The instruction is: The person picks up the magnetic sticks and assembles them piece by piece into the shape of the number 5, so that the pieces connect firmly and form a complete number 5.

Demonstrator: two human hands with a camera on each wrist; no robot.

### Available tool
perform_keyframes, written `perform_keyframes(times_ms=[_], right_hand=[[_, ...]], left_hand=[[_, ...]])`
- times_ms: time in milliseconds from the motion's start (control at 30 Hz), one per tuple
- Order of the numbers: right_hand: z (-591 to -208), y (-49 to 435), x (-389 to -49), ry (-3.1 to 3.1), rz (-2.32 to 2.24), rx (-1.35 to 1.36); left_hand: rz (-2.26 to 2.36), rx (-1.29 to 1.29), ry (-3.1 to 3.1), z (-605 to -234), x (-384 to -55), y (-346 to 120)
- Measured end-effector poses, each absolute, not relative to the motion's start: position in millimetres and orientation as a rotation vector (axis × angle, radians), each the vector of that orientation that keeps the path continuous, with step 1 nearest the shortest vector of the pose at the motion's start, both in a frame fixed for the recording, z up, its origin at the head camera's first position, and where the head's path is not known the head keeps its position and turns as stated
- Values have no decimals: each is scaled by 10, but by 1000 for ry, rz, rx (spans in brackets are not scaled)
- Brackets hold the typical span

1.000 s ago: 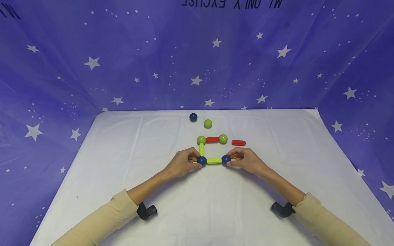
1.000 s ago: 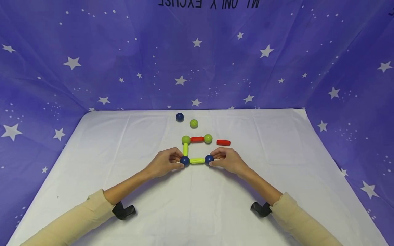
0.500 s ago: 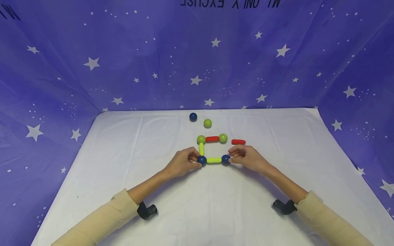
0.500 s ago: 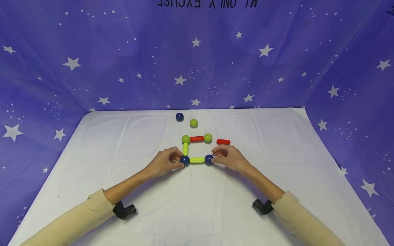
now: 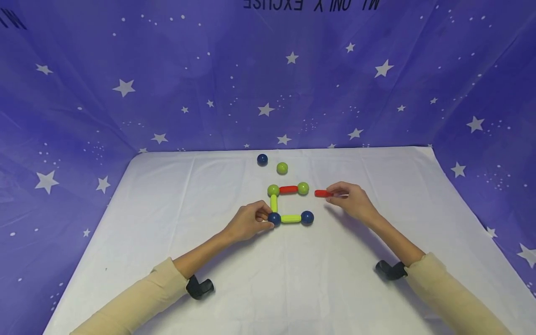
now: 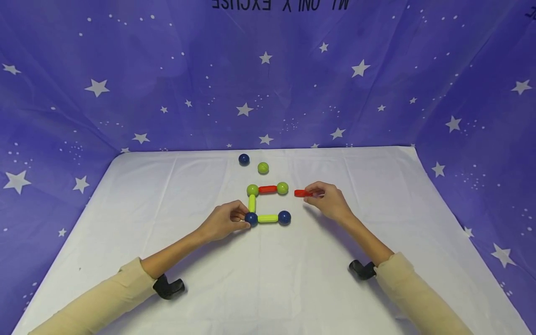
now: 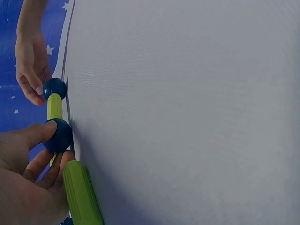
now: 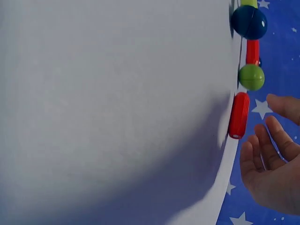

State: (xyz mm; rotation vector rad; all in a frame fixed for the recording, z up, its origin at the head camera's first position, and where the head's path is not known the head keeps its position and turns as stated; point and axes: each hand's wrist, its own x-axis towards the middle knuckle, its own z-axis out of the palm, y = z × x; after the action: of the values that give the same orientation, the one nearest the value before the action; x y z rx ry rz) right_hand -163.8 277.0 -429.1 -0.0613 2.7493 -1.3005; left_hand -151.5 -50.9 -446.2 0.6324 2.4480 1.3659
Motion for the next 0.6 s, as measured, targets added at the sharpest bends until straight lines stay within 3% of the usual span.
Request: perform_keyframes(times_ms=[600], right_hand=[[-4339, 2786, -1836, 2765, -1119, -34]], left_hand=[[1368, 644, 2449, -4474, -1521, -509]])
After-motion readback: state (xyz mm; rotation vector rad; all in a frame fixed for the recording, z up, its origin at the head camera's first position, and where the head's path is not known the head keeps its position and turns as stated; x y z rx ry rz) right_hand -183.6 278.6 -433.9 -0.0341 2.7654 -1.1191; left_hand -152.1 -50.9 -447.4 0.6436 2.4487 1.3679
